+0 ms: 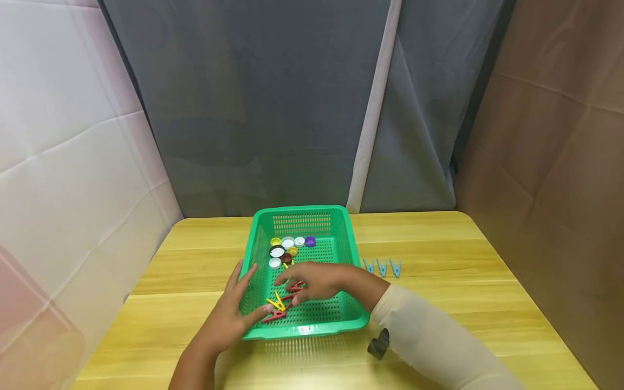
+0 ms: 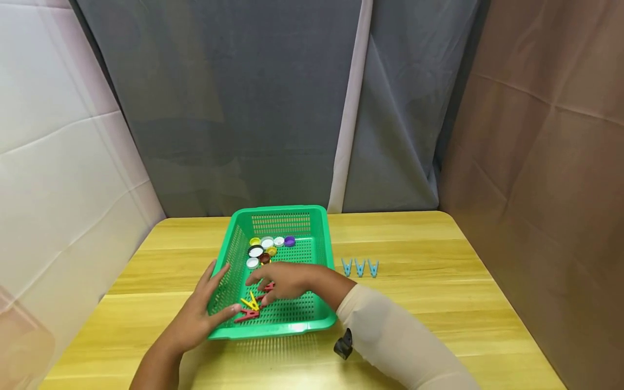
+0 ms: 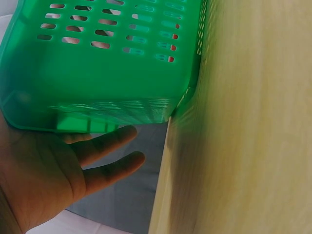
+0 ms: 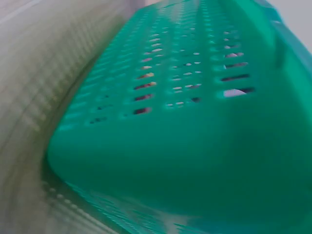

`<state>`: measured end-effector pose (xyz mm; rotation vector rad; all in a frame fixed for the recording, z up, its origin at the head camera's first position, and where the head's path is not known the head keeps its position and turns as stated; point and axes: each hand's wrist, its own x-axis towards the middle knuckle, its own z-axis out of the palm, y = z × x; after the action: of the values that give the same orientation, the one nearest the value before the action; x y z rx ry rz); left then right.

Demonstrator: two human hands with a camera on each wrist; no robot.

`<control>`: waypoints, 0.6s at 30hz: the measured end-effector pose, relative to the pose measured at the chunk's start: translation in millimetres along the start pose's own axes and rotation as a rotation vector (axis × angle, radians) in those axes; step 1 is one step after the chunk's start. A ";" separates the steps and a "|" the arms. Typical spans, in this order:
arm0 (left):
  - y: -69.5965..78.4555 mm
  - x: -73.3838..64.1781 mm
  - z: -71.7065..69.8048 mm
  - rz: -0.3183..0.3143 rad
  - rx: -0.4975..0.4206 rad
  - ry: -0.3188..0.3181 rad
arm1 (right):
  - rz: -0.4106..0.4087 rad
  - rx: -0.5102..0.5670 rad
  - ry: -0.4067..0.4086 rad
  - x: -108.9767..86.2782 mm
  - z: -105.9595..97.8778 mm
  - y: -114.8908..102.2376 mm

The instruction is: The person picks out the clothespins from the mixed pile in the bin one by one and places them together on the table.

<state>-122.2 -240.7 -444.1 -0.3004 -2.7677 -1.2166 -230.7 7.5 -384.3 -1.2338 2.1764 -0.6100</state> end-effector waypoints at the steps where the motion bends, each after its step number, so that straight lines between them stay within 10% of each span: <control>1: -0.1 -0.1 -0.1 0.001 -0.002 0.000 | -0.003 0.007 -0.012 1.5 1.6 -0.1; 18: 3.0 -0.9 -2.4 -0.026 -0.012 -0.020 | 0.012 -0.032 -0.073 22.6 4.8 1.1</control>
<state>-120.6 -240.6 -440.5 -0.2796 -2.7907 -1.2427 -237.7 -12.3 -394.1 -1.2391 2.1392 -0.5183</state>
